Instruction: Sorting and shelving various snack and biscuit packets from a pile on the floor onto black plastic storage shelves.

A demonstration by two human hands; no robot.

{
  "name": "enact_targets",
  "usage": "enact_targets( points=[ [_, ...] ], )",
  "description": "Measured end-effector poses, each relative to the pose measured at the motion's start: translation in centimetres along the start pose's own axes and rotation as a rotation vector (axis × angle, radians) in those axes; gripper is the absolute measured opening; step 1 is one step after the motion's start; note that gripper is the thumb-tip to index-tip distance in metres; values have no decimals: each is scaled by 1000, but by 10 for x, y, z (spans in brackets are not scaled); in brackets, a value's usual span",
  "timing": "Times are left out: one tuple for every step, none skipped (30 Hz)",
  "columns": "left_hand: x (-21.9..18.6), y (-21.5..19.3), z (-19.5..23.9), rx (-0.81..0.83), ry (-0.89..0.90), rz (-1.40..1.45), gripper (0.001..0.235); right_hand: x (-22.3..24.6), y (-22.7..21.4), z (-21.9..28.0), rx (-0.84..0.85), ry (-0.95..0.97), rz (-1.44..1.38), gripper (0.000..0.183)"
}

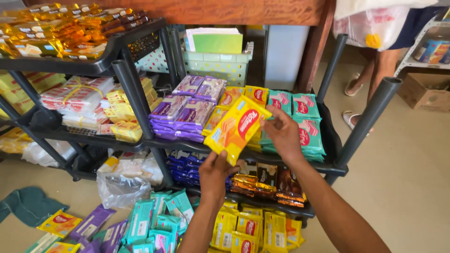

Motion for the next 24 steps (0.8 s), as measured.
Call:
enact_targets(
  points=[
    [-1, 1, -19, -6, 30, -39, 31, -1, 2, -16, -34, 90, -10, 46],
    [-1, 3, -39, -11, 57, -81, 30, -3, 3, -31, -71, 182, -22, 49],
    [-3, 11, -53, -6, 60, -85, 30, -18, 10, -46, -75, 178, -27, 49],
    [-4, 20, -68, -25, 48, -40, 28, -31, 15, -61, -63, 123, -177, 47],
    [-6, 29, -84, -45, 35, 5, 29, -44, 20, -78, -48, 66, -327, 44],
    [3, 29, -105, -29, 41, 5, 29, -49, 25, -88, -56, 52, -327, 44],
    [12, 30, -127, -23, 44, 83, 27, -57, 31, -98, -55, 143, -355, 44],
    [19, 30, -150, -16, 49, 162, 26, -64, 38, -109, -52, 232, -385, 44],
    [28, 29, -167, 0, 57, 162, 26, -56, 43, -114, -58, 215, -386, 44],
    [37, 27, -185, -23, 49, 147, 26, -50, 50, -119, 14, 303, -325, 42],
    [46, 26, -204, -47, 42, 133, 25, -45, 57, -123, 85, 390, -263, 41],
    [53, 24, -216, -38, 49, 139, 25, -70, 61, -138, 85, 378, -259, 41],
    [60, 21, -229, -58, 33, 126, 26, -96, 66, -153, 101, 386, -233, 38],
    [67, 16, -240, -82, 16, 112, 26, -122, 73, -167, 121, 396, -207, 35],
    [65, 20, -241, -79, 23, 118, 26, -142, 73, -182, 124, 388, -203, 35],
    [62, 22, -242, -51, -30, 104, 28, -163, 75, -194, 118, 434, -155, 30],
    [60, 24, -242, -23, -82, 89, 32, -183, 76, -206, 112, 480, -106, 26],
    [61, 20, -247, -24, -79, 88, 32, -192, 78, -214, 114, 479, -108, 26],
    [63, 17, -252, 8, -81, 91, 34, -201, 78, -221, 102, 508, -82, 23],
    [65, 13, -255, 38, -86, 95, 36, -210, 78, -225, 89, 540, -54, 20],
    [66, 10, -258, 35, -86, 95, 36, -219, 80, -232, 91, 541, -54, 20],
    [67, 7, -259, 67, -101, 112, 40, -228, 83, -237, 105, 542, -80, 19],
    [68, 4, -261, 98, -117, 130, 45, -236, 85, -241, 120, 542, -106, 17],
    [74, -2, -265, 96, -119, 127, 45, -235, 88, -241, 120, 546, -108, 17]
  ],
)
Point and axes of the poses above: each hand's wrist, its own z-axis away from the middle knuckle, its own y-axis out of the palm, x = y × z, the point moved 2 cm from there along -z, towards the middle knuckle, and after that the axes turned 14 degrees about z, right-handed, at the moved point
